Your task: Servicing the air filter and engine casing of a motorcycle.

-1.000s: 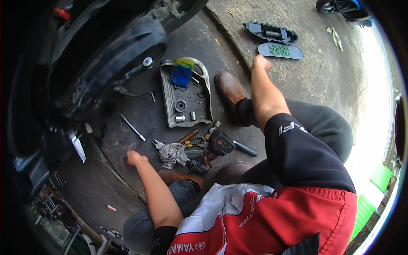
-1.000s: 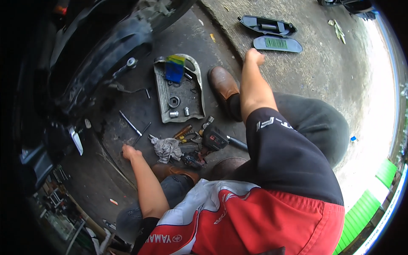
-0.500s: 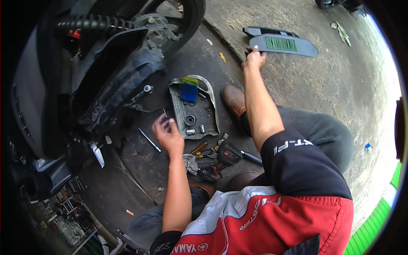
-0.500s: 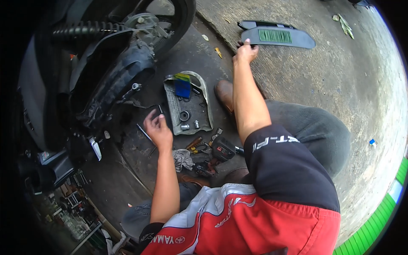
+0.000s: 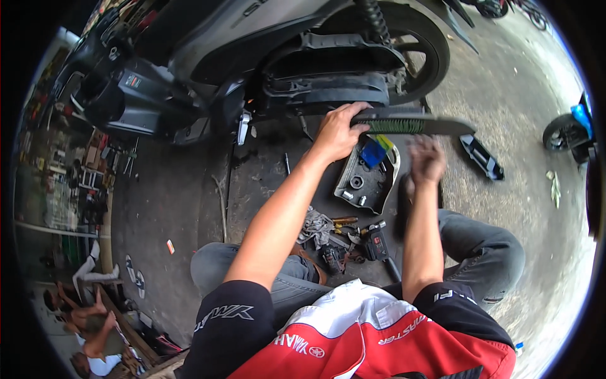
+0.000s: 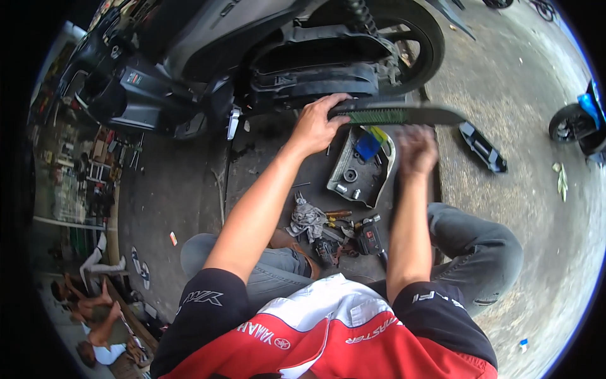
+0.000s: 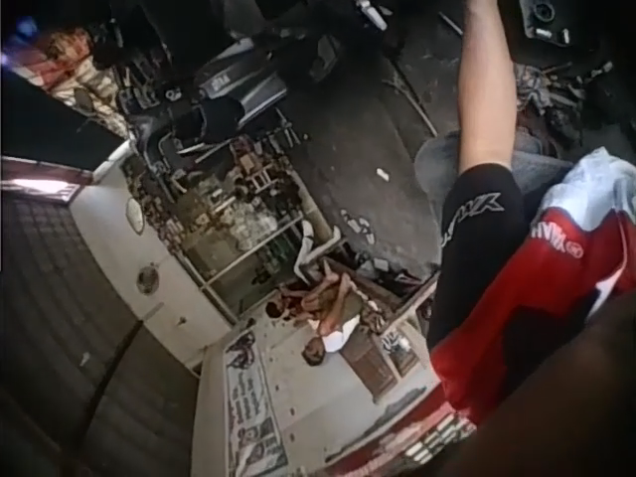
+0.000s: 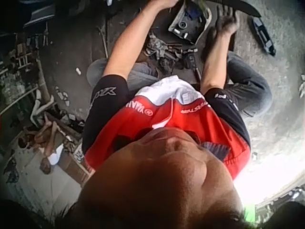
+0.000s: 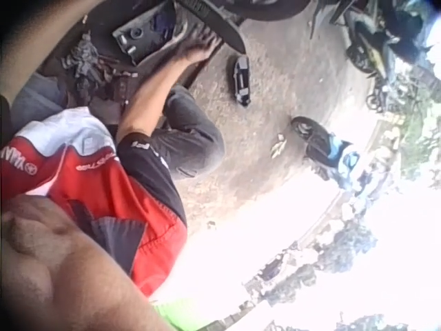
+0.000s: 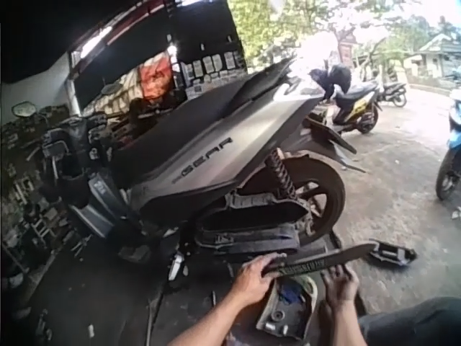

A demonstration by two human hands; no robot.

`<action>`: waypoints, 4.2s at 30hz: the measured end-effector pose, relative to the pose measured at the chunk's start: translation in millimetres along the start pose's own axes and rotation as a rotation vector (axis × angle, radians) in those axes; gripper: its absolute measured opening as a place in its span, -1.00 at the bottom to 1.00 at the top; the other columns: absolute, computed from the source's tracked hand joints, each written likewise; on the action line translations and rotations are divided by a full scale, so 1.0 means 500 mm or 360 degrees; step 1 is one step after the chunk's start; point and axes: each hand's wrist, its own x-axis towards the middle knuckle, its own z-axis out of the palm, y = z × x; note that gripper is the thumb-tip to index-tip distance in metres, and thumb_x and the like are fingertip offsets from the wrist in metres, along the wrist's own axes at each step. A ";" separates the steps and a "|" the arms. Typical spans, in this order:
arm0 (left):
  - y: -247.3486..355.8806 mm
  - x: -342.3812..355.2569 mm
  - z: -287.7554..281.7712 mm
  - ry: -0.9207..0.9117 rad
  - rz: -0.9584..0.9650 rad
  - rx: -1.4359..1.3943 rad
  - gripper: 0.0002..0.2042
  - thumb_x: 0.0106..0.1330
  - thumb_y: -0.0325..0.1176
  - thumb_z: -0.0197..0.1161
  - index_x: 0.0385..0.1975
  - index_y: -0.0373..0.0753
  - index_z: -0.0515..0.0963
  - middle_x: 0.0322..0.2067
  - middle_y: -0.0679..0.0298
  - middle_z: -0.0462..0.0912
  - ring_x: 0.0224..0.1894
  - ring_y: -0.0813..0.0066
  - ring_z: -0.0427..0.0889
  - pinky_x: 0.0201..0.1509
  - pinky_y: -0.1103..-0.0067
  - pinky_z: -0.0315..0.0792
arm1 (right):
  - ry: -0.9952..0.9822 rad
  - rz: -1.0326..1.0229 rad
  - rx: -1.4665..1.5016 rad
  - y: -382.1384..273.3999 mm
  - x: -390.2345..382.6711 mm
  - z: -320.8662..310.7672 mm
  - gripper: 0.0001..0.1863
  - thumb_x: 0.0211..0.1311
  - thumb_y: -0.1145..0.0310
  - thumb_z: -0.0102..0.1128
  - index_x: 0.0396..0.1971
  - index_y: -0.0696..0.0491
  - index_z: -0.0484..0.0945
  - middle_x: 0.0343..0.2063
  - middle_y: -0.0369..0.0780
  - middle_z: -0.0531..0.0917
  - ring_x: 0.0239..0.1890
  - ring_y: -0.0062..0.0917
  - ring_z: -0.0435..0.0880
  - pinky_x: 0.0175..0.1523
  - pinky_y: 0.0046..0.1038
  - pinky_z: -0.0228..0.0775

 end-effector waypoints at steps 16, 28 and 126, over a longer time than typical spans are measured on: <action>-0.059 0.073 -0.121 0.1174 0.0340 0.0542 -0.43 0.12 -0.27 0.48 0.15 -0.23 0.45 0.09 0.03 0.46 0.18 -0.05 0.44 0.32 0.26 0.32 | -0.0508 -0.0495 -0.1361 -0.186 0.140 0.173 -0.72 0.36 0.36 0.30 -0.03 0.19 0.58 -0.19 -0.22 0.72 -0.17 -0.53 0.70 -0.01 -0.45 0.56; -0.261 0.049 -0.203 0.1085 -0.0232 0.0344 -0.43 0.37 0.03 0.23 0.18 -0.33 0.50 0.17 -0.09 0.52 0.29 -0.08 0.42 0.38 0.26 0.28 | -0.0704 -0.0479 -0.1375 -0.060 0.253 0.238 -0.66 0.36 0.38 0.31 0.03 0.23 0.55 -0.22 -0.25 0.73 -0.21 -0.62 0.68 -0.07 -0.55 0.52; -0.283 0.181 -0.216 0.0949 -0.0532 0.0337 -0.48 0.25 -0.33 0.47 0.13 -0.49 0.50 0.08 0.06 0.63 0.07 0.34 0.57 0.26 0.50 0.36 | 0.0663 0.0454 -0.4137 -0.331 0.381 -0.737 -0.58 0.38 0.29 -0.01 0.20 -0.21 0.52 0.04 -0.13 0.67 0.18 -0.25 0.58 0.26 -0.07 0.33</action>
